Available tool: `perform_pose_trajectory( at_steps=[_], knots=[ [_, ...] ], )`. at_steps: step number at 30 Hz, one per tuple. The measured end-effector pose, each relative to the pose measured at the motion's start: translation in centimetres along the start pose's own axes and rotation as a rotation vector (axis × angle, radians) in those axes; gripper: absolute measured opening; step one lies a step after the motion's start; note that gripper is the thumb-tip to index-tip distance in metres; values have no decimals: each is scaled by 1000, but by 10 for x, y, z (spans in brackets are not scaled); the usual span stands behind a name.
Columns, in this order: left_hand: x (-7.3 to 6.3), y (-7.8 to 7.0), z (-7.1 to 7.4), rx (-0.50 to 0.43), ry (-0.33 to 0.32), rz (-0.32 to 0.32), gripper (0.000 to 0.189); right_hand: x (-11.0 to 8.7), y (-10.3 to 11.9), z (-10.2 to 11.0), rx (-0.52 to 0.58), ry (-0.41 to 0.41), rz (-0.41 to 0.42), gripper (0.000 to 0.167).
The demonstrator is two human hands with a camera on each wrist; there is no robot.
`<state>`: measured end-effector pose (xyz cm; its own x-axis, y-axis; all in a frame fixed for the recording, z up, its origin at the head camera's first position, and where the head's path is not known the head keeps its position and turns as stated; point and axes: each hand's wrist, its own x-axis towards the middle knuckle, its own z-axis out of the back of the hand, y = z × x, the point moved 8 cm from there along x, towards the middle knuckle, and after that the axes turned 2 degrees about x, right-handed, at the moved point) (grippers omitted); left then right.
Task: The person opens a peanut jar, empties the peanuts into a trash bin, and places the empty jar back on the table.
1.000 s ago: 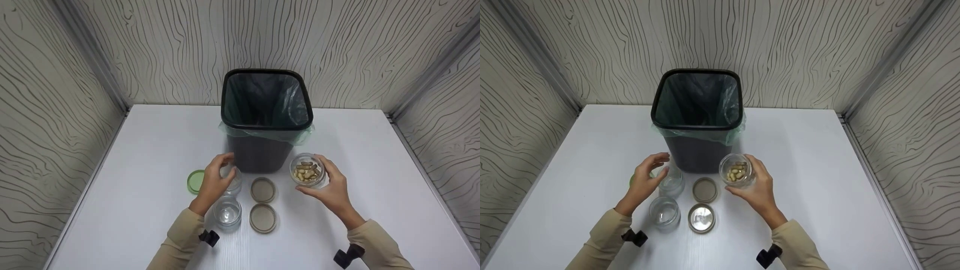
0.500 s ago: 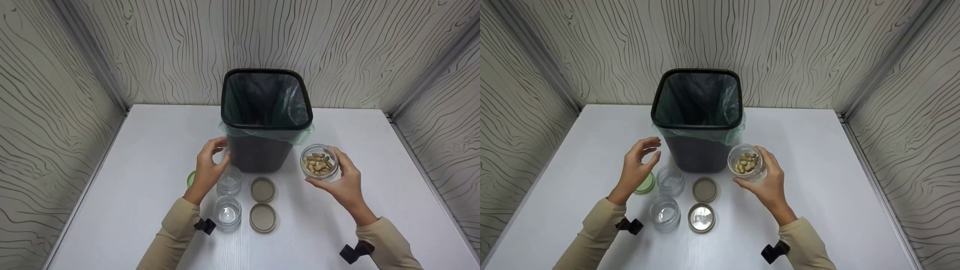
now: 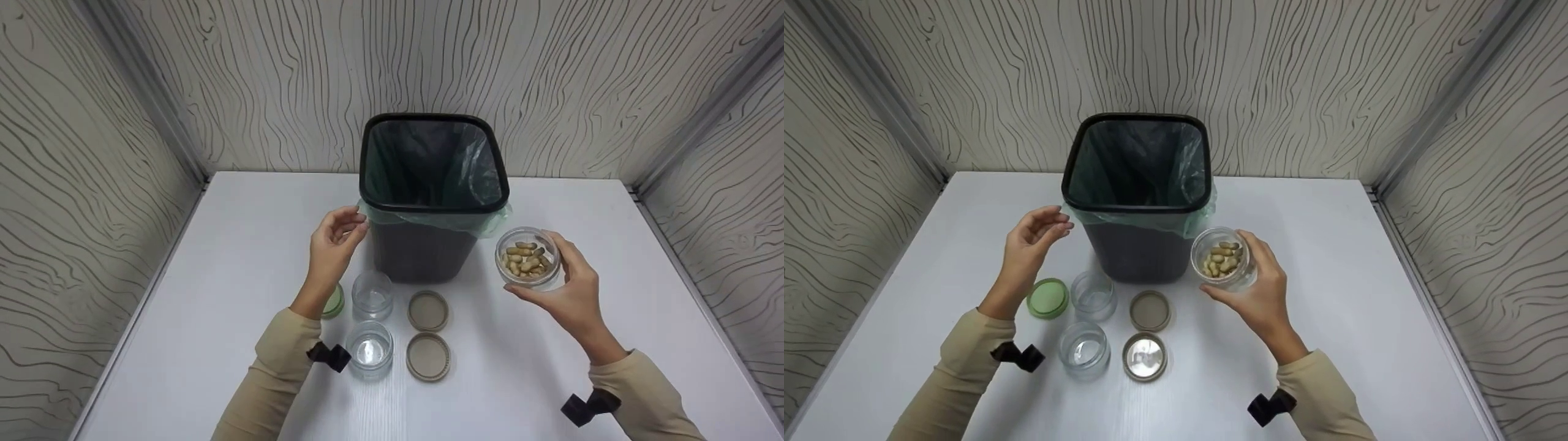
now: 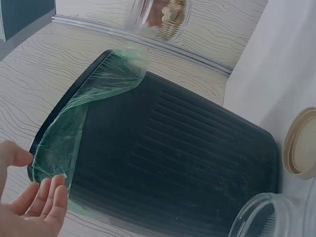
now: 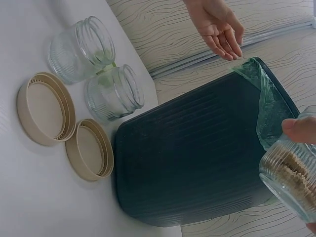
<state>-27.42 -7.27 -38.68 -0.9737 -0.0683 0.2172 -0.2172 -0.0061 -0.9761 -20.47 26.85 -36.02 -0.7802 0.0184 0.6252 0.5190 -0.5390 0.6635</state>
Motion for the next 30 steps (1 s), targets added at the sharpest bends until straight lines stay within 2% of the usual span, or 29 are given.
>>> perform_pose_trajectory(
  at_steps=[3, 10, 18, 27, 30],
  knots=[
    [6, 0, 0, -39, 2, 50, 36, 2, 3, 2, 11, -8, 14, 93],
    [18, 5, -2, -195, -20, 175, 31, 6, 6, 3, 9, -6, 6, 93],
    [29, 5, -3, -233, -69, 285, 26, 12, 10, 3, -4, 4, 25, 93],
    [40, 4, -8, -271, -93, 344, 24, 17, 13, 4, 6, 0, 44, 93],
    [41, 7, -9, -314, -95, 367, 22, 18, 13, 6, 7, -9, 61, 94]
  ],
)
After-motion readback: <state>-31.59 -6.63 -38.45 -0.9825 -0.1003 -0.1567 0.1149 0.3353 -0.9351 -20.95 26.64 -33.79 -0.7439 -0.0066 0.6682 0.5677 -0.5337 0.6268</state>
